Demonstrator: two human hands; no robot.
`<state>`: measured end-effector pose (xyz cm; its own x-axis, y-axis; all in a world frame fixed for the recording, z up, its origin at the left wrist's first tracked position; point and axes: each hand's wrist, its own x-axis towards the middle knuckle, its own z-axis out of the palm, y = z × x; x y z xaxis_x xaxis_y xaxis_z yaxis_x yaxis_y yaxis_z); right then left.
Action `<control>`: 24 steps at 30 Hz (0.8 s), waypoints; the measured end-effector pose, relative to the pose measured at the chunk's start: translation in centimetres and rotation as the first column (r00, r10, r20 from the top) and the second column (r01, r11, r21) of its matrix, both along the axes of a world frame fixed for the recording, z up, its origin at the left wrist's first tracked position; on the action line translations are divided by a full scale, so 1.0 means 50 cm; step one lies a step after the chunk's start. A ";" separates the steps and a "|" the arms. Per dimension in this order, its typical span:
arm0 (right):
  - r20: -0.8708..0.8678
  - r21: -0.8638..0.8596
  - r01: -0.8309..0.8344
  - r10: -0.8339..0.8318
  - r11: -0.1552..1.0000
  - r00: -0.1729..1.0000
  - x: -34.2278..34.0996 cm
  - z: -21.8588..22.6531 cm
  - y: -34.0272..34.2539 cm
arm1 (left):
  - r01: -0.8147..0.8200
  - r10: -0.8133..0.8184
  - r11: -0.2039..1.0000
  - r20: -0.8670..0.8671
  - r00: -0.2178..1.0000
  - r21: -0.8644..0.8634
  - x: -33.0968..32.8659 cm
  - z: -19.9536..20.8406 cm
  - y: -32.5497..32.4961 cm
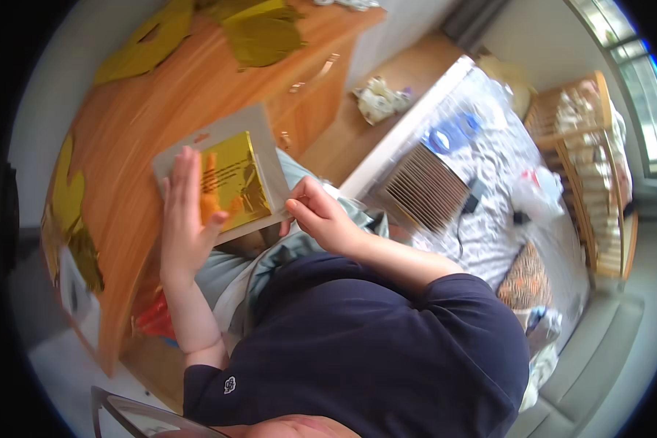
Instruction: Folding a gold foil balloon and inserting it into a retail package with a cardboard backing.
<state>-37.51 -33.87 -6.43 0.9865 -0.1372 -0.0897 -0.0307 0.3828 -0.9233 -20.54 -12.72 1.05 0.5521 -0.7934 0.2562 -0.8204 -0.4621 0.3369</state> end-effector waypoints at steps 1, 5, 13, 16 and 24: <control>0.046 -0.039 0.041 -0.039 0.998 0.998 -0.023 0.006 -0.020 | 0.053 -0.053 0.999 -0.008 0.999 -0.005 -0.014 -0.014 -0.012; 0.159 -0.248 0.194 -0.158 0.949 0.975 -0.132 0.036 -0.127 | -0.005 -0.008 0.663 -0.014 1.000 -0.748 -0.070 -0.123 -0.048; 0.014 -0.450 0.303 -0.333 0.840 0.943 -0.289 0.050 -0.246 | -0.168 -0.613 0.695 -0.698 0.369 -0.699 -0.137 -0.140 -0.208; 0.172 -0.943 0.295 -0.531 0.156 0.830 -0.314 0.084 -0.287 | -0.100 -0.624 0.705 -0.681 0.382 -0.702 -0.139 -0.168 -0.281; 0.021 -0.986 -0.043 -0.379 -0.159 0.925 -0.347 0.211 -0.306 | 0.561 -0.710 0.703 -0.482 0.513 -0.438 -0.220 -0.163 -0.454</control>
<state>-54.86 -49.18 4.13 0.8849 -0.4335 0.1705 -0.3927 -0.8911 -0.2275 -31.52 -35.43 -7.09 0.0048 -0.9613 0.2753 -0.4612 0.2422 0.8536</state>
